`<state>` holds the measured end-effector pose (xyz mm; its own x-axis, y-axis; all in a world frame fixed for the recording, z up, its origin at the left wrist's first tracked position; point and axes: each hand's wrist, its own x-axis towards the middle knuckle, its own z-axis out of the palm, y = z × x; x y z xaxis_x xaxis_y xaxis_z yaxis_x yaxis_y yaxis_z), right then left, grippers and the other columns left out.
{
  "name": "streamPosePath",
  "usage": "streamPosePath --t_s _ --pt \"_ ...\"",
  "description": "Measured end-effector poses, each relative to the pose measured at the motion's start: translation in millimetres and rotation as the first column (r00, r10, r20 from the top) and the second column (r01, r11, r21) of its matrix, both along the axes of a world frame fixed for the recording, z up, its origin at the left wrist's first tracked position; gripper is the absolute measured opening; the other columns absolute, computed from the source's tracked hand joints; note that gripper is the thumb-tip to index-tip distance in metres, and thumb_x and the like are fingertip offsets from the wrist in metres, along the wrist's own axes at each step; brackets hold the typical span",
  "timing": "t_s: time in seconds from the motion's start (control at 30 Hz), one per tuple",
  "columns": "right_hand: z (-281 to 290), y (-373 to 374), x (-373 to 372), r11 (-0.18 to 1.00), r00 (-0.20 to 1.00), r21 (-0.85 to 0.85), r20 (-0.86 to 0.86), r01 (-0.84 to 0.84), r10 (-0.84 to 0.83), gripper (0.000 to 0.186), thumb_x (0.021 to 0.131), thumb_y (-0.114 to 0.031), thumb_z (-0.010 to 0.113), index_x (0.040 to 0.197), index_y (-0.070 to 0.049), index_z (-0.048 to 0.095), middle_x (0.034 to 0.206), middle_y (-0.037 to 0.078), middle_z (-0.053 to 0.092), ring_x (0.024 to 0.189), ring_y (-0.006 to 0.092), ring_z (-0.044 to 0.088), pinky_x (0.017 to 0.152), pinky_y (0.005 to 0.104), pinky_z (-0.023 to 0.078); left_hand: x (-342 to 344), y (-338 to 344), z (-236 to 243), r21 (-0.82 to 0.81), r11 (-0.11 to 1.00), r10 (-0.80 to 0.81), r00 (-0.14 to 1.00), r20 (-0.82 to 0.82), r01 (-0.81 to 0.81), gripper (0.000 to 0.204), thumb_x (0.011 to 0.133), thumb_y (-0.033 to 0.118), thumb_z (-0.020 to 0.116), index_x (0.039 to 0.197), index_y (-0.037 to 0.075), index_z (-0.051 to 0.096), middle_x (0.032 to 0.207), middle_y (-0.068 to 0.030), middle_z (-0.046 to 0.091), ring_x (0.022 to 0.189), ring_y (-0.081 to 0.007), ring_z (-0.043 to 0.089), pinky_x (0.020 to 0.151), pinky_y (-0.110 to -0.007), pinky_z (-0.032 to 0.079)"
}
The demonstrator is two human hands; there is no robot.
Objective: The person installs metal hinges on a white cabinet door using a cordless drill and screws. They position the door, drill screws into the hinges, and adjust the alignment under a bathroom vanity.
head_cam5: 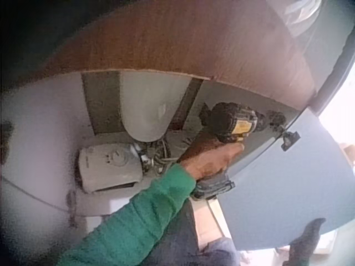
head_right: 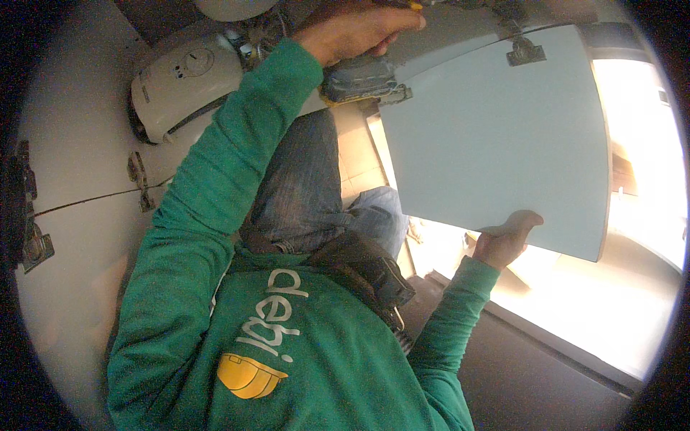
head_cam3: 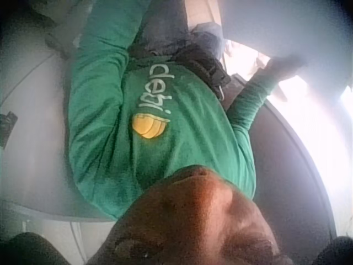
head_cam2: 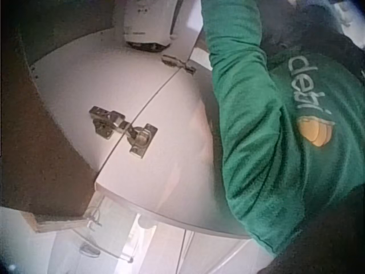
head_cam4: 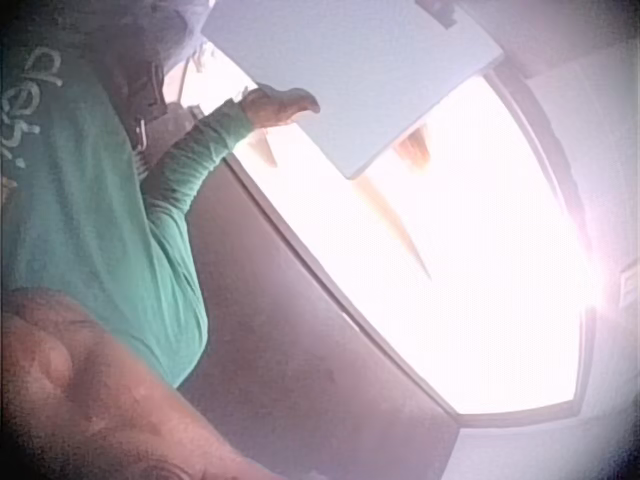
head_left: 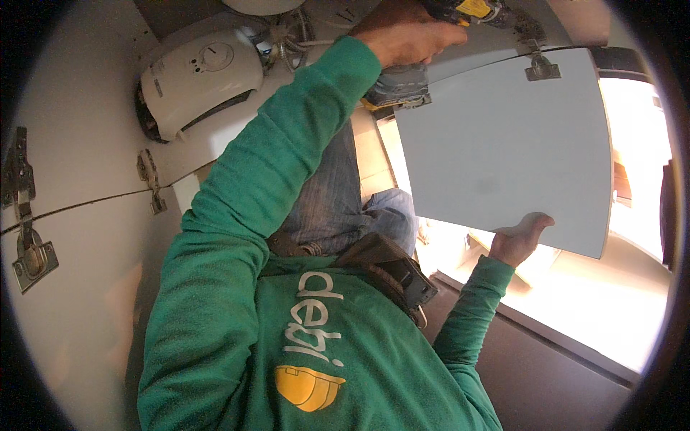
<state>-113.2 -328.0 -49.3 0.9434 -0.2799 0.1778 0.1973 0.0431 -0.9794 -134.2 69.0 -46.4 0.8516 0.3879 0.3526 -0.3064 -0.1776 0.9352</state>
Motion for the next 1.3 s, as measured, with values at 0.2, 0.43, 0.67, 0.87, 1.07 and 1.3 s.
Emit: streamPosePath --t_s 0.2,0.43,0.67,0.87,1.07,1.3 --pt "-1 -7 2 1.000 1.000 0.006 -0.015 -0.027 0.027 0.078 0.097 -0.060 0.062 0.141 0.003 0.048 0.138 0.010 0.054 0.130 0.0252 0.050 0.110 0.0422 0.044 -21 17 37 -0.023 0.970 -0.239 0.925 -0.295 0.243 0.049 0.086 0.045 0.073 0.111 0.004 0.071 0.104 -0.0126 0.074 0.093 -0.0244 0.069 0.082 -0.039 0.053" --pt "1 -1 2 0.999 1.000 0.051 -0.003 -0.014 0.014 0.078 0.098 -0.058 0.062 0.142 0.004 0.048 0.141 0.011 0.053 0.130 0.0242 0.049 0.111 0.0401 0.042 4 8 7 0.073 0.997 -0.009 0.994 -0.112 0.017 0.047 0.087 0.039 0.071 0.115 0.002 0.069 0.097 -0.0132 0.072 0.088 -0.0246 0.068 0.081 -0.041 0.054" --pt "1 -3 4 0.999 0.998 -0.018 -0.023 0.051 -0.051 0.077 0.099 -0.058 0.061 0.142 0.004 0.047 0.138 0.010 0.054 0.130 0.0244 0.049 0.111 0.0403 0.042 0 10 12 0.053 0.998 -0.034 0.995 -0.096 0.040 0.035 0.086 0.033 0.072 0.106 0.004 0.068 0.082 -0.0098 0.069 0.073 -0.0205 0.066 0.072 -0.040 0.054" --pt "-1 -9 7 0.999 1.000 -0.030 0.005 -0.028 0.028 0.073 0.100 -0.056 0.060 0.140 0.004 0.049 0.136 0.010 0.054 0.128 0.0258 0.051 0.111 0.0426 0.043 -6 11 18 0.001 0.997 -0.074 0.987 -0.143 0.074 0.028 0.087 0.033 0.072 0.092 0.006 0.066 0.072 -0.0054 0.065 0.060 -0.0163 0.061 0.060 -0.036 0.051" --pt "0 -8 7 0.998 0.999 -0.043 0.002 -0.045 0.046 0.074 0.099 -0.058 0.060 0.138 0.004 0.050 0.134 0.012 0.055 0.125 0.0259 0.053 0.108 0.0422 0.047 -6 11 13 0.091 0.995 -0.032 0.991 -0.131 0.045 0.031 0.088 0.037 0.070 0.096 0.007 0.067 0.074 -0.0052 0.066 0.063 -0.0158 0.062 0.064 -0.036 0.051" --pt "-2 -6 8 0.995 1.000 -0.101 0.002 0.026 -0.025 0.078 0.099 -0.060 0.059 0.138 0.007 0.049 0.134 0.014 0.054 0.123 0.0256 0.055 0.101 0.0403 0.052 -11 10 20 0.041 0.997 -0.051 0.973 -0.223 0.061 0.038 0.091 0.043 0.070 0.104 0.007 0.068 0.077 -0.0045 0.066 0.065 -0.0161 0.062 0.068 -0.037 0.052"
